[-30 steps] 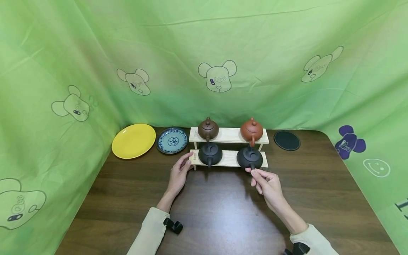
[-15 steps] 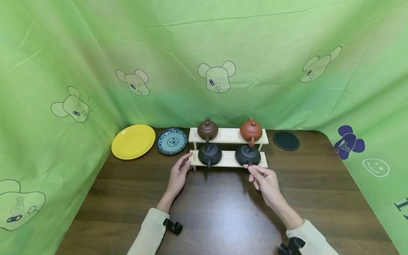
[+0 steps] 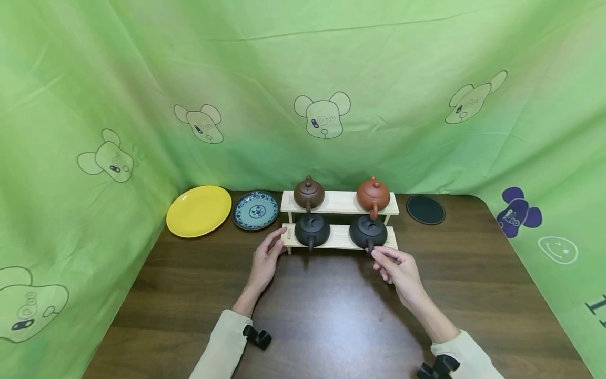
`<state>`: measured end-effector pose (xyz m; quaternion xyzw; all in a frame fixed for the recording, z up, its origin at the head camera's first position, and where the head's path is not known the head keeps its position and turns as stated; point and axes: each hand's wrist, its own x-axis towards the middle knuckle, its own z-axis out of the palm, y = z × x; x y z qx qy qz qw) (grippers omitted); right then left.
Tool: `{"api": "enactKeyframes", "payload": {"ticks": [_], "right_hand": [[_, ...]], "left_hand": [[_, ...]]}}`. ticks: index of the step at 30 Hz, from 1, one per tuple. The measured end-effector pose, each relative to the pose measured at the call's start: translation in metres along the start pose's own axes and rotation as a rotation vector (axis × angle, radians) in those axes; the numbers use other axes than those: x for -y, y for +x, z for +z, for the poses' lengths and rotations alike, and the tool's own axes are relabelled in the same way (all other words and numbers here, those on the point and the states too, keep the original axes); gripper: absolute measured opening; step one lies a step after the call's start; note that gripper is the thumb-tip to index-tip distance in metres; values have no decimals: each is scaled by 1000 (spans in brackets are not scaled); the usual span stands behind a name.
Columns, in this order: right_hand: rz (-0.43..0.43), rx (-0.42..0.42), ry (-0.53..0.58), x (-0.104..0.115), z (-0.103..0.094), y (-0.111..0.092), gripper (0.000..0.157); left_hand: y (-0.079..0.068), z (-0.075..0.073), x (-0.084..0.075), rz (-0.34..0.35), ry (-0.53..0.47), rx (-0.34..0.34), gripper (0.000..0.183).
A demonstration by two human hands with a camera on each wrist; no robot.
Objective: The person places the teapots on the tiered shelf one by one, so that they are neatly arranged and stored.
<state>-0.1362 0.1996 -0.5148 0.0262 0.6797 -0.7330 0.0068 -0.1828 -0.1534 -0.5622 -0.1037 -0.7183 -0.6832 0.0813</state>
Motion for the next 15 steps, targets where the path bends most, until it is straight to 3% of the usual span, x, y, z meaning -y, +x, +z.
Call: {"api": "enactKeyframes", "payload": {"ticks": [8,12,15], "right_hand": [[-67,-35,-16,8,-35,-8,16],[-65,-62,-25,14,-58,-14,17],[-85,-104,-43,17,-77,-17,18]], "left_hand": [[0,4,-9,-36,-30,-41,37],[-3,0,-21,-84,32,-87,37],[-5,-6,-28,-84,101,-93,36]]}}
